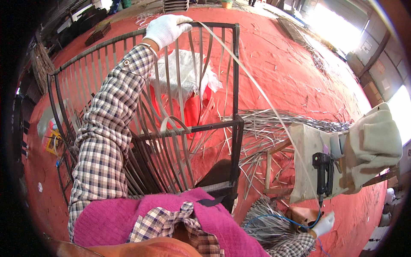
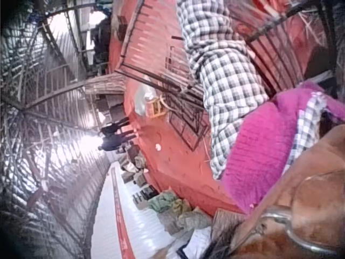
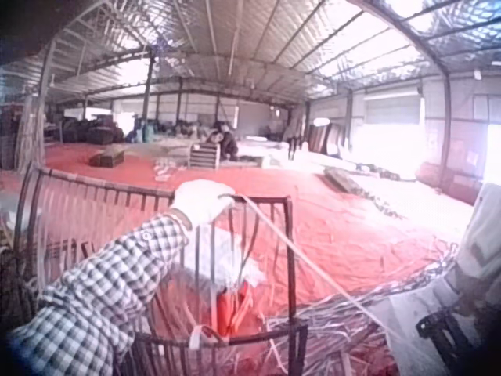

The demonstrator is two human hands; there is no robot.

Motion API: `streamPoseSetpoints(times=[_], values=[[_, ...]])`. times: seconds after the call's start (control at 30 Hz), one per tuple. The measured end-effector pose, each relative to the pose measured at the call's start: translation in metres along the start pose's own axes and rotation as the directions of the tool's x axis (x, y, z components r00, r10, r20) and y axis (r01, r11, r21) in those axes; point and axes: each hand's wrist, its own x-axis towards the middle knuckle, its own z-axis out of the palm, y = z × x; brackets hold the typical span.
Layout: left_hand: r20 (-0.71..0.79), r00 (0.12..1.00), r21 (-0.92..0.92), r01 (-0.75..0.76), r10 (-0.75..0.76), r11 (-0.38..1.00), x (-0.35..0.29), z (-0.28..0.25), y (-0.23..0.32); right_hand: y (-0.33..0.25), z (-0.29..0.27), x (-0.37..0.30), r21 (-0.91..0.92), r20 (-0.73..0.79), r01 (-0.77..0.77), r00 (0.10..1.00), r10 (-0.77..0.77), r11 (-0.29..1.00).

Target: The person repeatedly threads thin metal rods through a rectangular metal frame and secures them with a handheld tool. The person adjusts the frame orientation and continues inserting and fastening rods across the frame surface.

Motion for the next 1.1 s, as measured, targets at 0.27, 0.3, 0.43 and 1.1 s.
streamPoseSetpoints(times=[0.27,0.3,0.43,1.1], values=[[0.325,0.942,-0.23,-0.011,0.088,0.973,0.034,-0.022,0.03,-0.214,0.03,-0.166,0.926,0.209,0.294,0.13,-0.969,0.239],[0.307,0.942,-0.196,-0.076,0.135,0.978,0.036,-0.025,0.034,-0.248,0.05,-0.207,0.932,0.349,0.146,-0.097,-0.932,0.333],[0.303,0.95,-0.182,-0.012,0.067,0.983,0.033,-0.033,0.02,-0.319,0.121,-0.308,0.633,0.567,-0.552,-0.146,-0.811,0.542],[0.386,0.923,-0.098,0.04,0.0,0.994,0.032,0.017,-0.021,-0.522,0.255,-0.373,0.947,0.121,0.159,0.63,-0.767,0.28]])
